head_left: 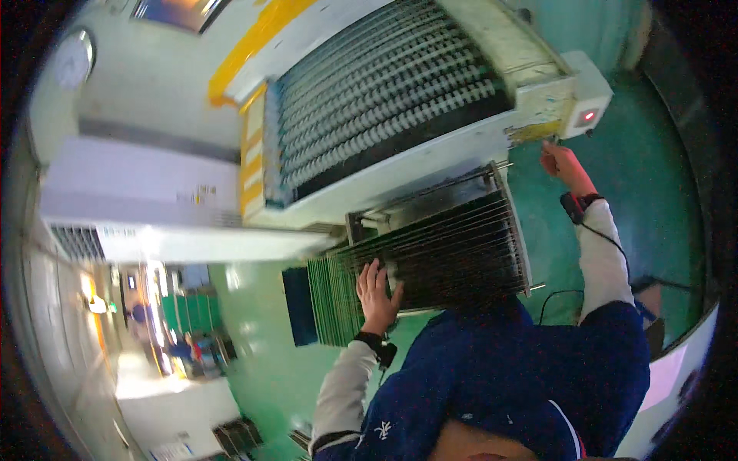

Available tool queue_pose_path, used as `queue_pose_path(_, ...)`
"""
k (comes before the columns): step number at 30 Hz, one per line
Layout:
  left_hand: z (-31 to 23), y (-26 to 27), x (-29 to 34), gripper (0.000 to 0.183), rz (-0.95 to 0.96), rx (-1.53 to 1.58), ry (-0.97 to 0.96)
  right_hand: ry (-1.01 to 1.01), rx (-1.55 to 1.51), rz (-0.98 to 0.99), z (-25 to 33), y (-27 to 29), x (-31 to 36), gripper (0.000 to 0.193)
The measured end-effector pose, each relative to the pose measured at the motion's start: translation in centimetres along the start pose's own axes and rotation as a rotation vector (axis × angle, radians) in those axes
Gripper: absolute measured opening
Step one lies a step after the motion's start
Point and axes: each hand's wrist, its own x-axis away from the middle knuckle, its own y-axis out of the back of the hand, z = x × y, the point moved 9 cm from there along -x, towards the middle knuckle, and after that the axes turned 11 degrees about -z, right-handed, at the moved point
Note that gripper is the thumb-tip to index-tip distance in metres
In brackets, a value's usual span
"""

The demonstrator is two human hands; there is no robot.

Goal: Picking up green circuit boards or metal plates from a rack and placing them onto the conveyor rollers of an industrial machine.

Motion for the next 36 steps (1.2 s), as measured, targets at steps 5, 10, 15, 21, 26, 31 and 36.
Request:
queue_pose_path(5, 0.0, 0.2, -0.4, 0.055, -0.004, -0.011, 0.008, 0.050, 0.404, 0.311, 1.4, -9.9, 1.5, 0.025)
queue_pose_path(10, 1.0, 0.3, 0.7, 0.056, -0.026, 0.022, 0.055, 0.364, 0.753, 0.528, 3.2, -25.1, 8.9, 0.030)
queue_pose_path(15, 1.4, 0.6, 0.8, 0.058, -0.077, 0.057, 0.056, 0.558, 1.046, 0.767, 0.1, -38.2, 16.7, 0.046)
queue_pose_path(21, 1.4, 1.2, 0.7, 0.057, -0.138, 0.146, 0.069, 0.645, 1.247, 0.822, -5.7, -43.6, 17.9, 0.065)
queue_pose_path(26, 1.7, 1.7, 1.6, 0.059, -0.192, 0.208, 0.087, 0.665, 1.182, 0.897, -5.2, -44.5, 18.3, 0.060)
queue_pose_path(31, 2.2, 1.6, 1.9, 0.059, -0.214, 0.236, 0.080, 0.749, 1.140, 0.802, -4.6, -45.0, 18.0, 0.054)
queue_pose_path(36, 2.4, 1.6, 1.6, 0.059, -0.197, 0.210, 0.071, 0.839, 1.286, 0.733, -4.3, -45.1, 17.8, 0.046)
